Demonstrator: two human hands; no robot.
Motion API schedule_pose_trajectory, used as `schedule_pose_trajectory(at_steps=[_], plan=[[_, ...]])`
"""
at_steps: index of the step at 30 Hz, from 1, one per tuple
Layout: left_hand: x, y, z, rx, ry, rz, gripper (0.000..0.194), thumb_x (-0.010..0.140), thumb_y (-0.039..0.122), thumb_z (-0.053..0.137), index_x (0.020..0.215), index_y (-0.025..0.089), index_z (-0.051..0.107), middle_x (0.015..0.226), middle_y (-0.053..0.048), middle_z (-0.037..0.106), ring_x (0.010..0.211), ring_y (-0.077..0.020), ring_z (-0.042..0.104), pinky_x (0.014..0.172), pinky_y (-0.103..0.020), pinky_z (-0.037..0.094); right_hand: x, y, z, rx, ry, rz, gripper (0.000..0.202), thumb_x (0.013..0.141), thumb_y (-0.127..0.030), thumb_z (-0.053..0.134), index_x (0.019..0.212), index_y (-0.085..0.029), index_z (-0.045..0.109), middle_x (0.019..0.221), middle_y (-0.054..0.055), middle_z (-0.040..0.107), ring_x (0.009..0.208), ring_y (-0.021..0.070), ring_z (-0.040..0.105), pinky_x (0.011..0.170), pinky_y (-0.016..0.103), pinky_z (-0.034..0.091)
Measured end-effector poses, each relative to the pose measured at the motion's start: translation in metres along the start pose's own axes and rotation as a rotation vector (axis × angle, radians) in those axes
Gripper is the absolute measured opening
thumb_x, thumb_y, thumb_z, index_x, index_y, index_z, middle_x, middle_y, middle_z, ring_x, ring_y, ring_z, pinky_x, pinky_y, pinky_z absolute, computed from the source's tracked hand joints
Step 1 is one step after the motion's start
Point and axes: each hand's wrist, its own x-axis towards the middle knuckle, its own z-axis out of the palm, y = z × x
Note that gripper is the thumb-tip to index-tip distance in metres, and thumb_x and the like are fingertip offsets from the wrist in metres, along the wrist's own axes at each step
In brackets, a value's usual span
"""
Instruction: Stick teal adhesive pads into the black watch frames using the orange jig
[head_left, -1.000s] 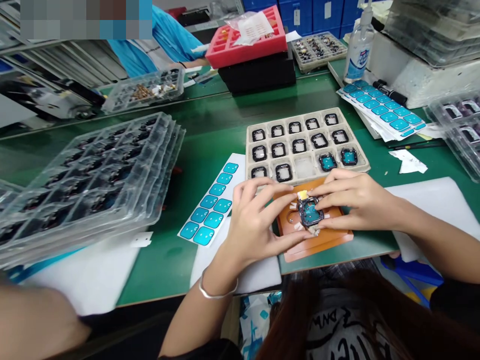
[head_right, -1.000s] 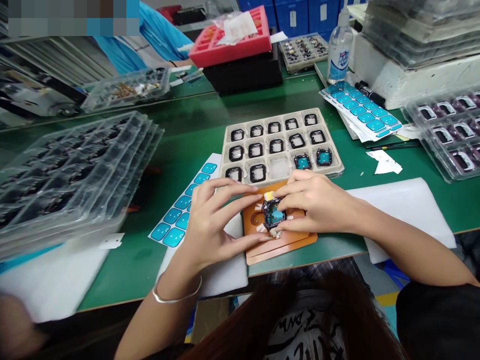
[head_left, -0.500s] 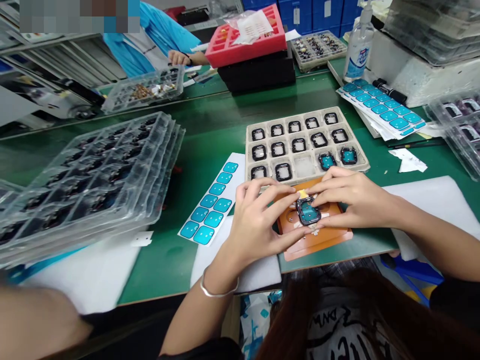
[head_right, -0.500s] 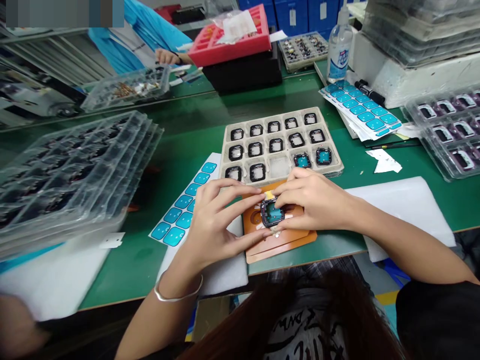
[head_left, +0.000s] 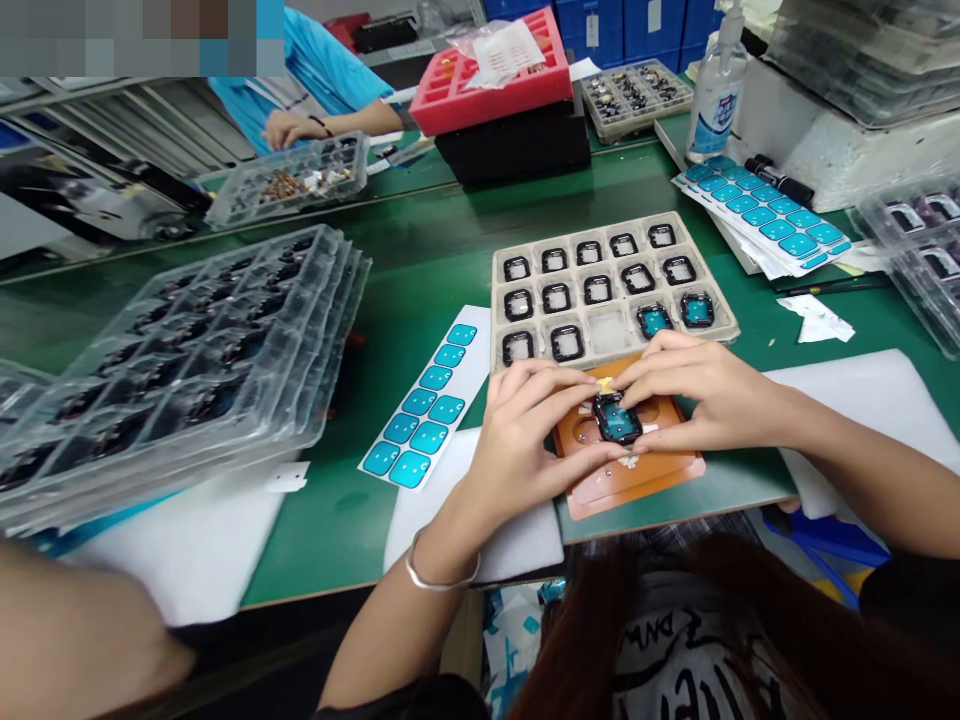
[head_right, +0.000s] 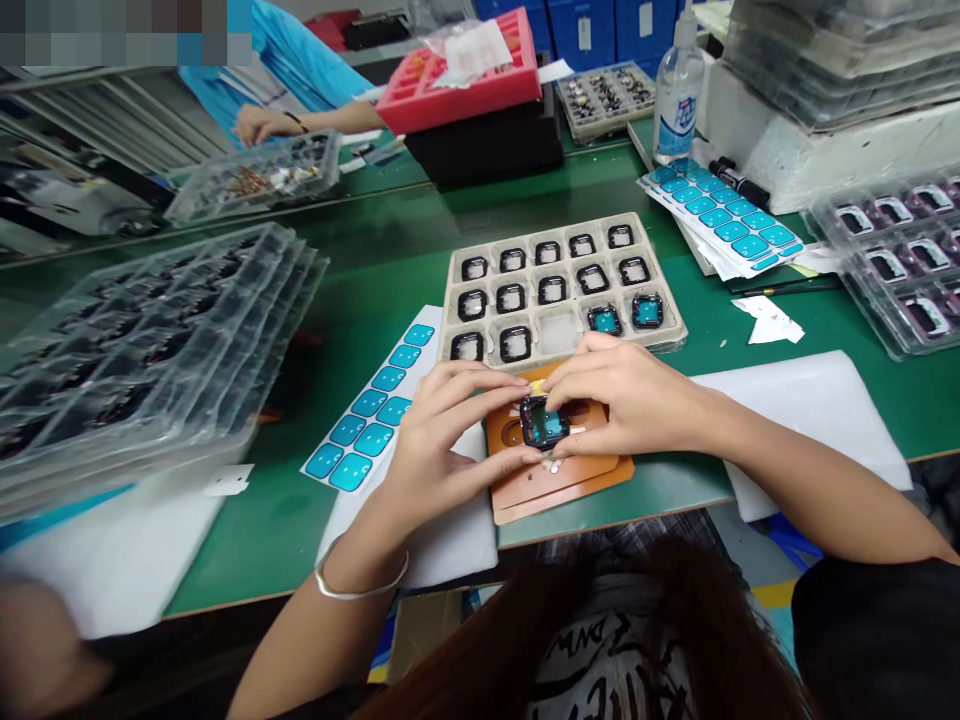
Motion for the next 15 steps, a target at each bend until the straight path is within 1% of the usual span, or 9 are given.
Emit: schedule_pose_trajectory(at_steps=[5, 10, 15], plan=[[0.0016, 0.0035, -0.0007, -0.107, -0.003, -0.084, 0.038, 0.083, 0.05, 0.072, 0.108, 0.021, 0.067, 0.106, -0.007, 0.071, 0.101, -0.0242, 0.061, 0.089, -0.043, 0.048, 0.0007, -0.0005, -0.0013, 0.035, -0.02, 0.04, 0.024, 0.083, -0.035, 0.074, 0.098, -0.018, 0.073, 0.105, 0.008, 0.076, 0.087, 0.0216, 0.059, 0.08, 0.039, 0.051], [0.0025, 0.0051, -0.001, -0.146, 0.023, -0.101, 0.038, 0.083, 0.05, 0.073, 0.108, 0.021, 0.067, 0.106, -0.008, 0.071, 0.1, -0.0235, 0.062, 0.088, -0.042, 0.049, 0.0005, 0.0013, 0.0014, 0.038, 0.013, 0.015, 0.023, 0.082, -0.032, 0.074, 0.097, -0.015, 0.071, 0.104, 0.008, 0.076, 0.088, 0.0218, 0.059, 0.079, 0.037, 0.051], [0.0021, 0.0063, -0.0032, -0.125, -0.039, -0.134, 0.039, 0.081, 0.05, 0.074, 0.108, 0.022, 0.068, 0.106, -0.008, 0.071, 0.102, -0.025, 0.061, 0.088, -0.045, 0.048, 0.0019, 0.0016, 0.0016, 0.057, 0.016, -0.005, 0.023, 0.08, -0.031, 0.076, 0.096, -0.015, 0.069, 0.097, 0.007, 0.076, 0.085, 0.0202, 0.061, 0.078, 0.035, 0.05]])
